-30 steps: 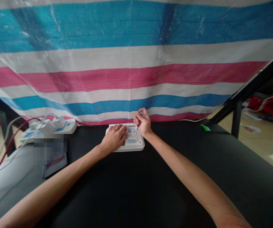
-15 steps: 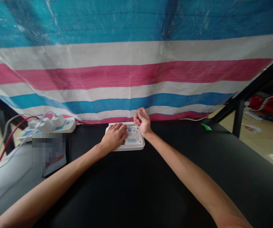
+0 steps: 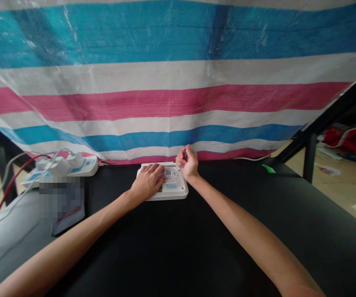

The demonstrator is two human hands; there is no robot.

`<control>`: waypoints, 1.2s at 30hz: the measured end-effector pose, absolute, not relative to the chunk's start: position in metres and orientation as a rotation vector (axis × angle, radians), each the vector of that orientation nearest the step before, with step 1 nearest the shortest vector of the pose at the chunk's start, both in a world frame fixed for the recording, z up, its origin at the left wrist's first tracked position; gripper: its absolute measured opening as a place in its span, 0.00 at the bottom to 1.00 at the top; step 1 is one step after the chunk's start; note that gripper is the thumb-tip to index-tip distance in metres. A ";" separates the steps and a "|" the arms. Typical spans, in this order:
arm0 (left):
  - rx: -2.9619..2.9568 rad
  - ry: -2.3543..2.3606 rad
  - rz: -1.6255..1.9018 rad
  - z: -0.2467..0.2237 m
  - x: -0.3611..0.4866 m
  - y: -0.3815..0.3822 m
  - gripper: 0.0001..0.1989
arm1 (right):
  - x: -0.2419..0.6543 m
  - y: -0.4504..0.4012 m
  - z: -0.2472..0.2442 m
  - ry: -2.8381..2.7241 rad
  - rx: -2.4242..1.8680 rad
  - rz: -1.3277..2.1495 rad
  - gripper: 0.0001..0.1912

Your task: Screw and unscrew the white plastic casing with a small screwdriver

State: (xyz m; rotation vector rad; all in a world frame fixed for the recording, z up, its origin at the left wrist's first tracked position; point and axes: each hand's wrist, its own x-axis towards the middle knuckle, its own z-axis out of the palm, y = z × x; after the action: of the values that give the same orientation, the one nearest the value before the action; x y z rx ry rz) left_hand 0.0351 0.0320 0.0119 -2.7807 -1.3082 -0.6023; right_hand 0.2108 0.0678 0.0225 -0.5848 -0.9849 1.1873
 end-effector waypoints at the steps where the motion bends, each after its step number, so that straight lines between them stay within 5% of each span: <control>1: -2.781 -1.308 -0.602 0.012 0.035 0.032 0.08 | 0.211 0.068 0.022 -0.974 -0.578 1.191 0.31; 36: -2.792 -1.304 -0.620 0.011 0.035 0.032 0.08 | 0.207 0.064 0.025 -0.999 -0.565 1.121 0.21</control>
State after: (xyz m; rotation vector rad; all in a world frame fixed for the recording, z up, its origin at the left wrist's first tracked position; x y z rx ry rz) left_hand 0.0351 0.0324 0.0115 -2.7922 -1.3037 -0.6200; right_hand 0.2068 0.0641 0.0253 -0.5654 -0.9991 1.1208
